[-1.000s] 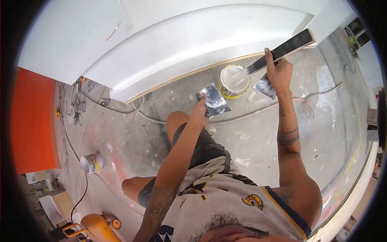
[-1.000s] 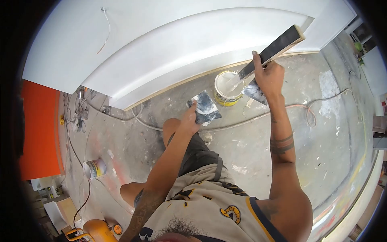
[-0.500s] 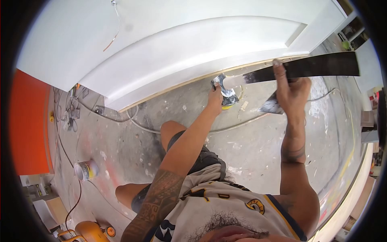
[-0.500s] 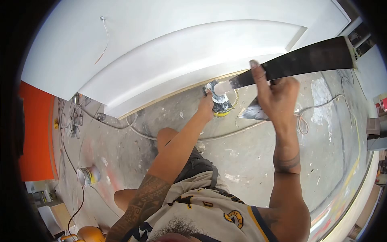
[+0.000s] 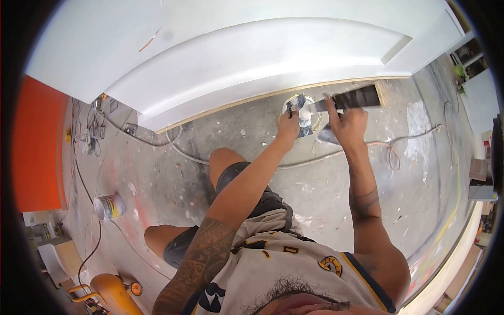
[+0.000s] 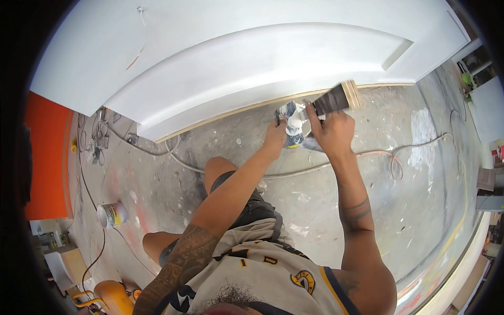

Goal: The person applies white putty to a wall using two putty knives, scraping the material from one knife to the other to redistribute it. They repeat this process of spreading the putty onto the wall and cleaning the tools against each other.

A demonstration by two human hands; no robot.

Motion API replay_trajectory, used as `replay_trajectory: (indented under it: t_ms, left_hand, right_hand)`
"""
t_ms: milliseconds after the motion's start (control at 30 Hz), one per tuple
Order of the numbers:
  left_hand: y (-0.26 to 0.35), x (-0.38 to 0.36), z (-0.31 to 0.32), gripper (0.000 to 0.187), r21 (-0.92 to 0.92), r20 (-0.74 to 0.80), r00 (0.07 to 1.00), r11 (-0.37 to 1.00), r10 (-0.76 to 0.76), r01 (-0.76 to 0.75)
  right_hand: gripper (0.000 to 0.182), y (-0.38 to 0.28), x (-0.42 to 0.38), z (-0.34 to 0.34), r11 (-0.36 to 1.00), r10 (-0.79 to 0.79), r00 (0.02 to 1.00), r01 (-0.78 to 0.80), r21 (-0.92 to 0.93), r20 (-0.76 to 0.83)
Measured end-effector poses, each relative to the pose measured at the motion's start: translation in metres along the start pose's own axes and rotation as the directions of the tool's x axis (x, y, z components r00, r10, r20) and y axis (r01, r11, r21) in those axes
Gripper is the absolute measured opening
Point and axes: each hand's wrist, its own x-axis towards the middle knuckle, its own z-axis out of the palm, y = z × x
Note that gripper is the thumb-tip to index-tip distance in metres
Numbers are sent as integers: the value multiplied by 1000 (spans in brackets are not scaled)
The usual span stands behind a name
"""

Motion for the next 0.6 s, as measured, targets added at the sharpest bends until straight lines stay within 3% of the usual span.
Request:
replay_trajectory:
  t_ms: [67, 133, 167, 233, 300, 467, 533, 600]
  left_hand:
    - [0, 4, -2, 43, -4, 31, 999, 1000, 9, -9]
    - [-1, 3, -3, 43, -7, 67, 998, 1000, 19, -18]
    - [0, 2, -5, 41, -2, 75, 994, 997, 76, -76]
    - [5, 1, -10, 39, 3, 84, 977, 980, 197, -198]
    - [7, 4, -19, 39, 57, 120, 979, 983, 167, -175]
    - [13, 3, -28, 37, 261, 129, 984, 953, 121, -151]
    - [11, 5, -28, 38, 278, 189, 922, 882, 337, -380]
    - [13, 6, -29, 39, 318, 207, 910, 855, 360, -410]
  right_hand:
    - [53, 22, 7, 32, 985, 90, 993, -77, 154, -78]
    - [60, 51, 3, 64, 942, 324, 937, -332, 51, 130]
    - [65, 62, 1, 74, 876, 435, 855, -475, 89, 281]
    - [65, 96, -18, 108, 834, 494, 816, -542, 100, 302]
    - [66, 115, -30, 117, 747, 567, 716, -655, 113, 406]
    - [72, 127, -77, 99, 737, 481, 748, -628, 252, 457]
    - [67, 134, -95, 95, 636, 402, 453, -763, 114, 795]
    - [63, 128, -116, 93, 446, 282, 253, -889, 106, 925]
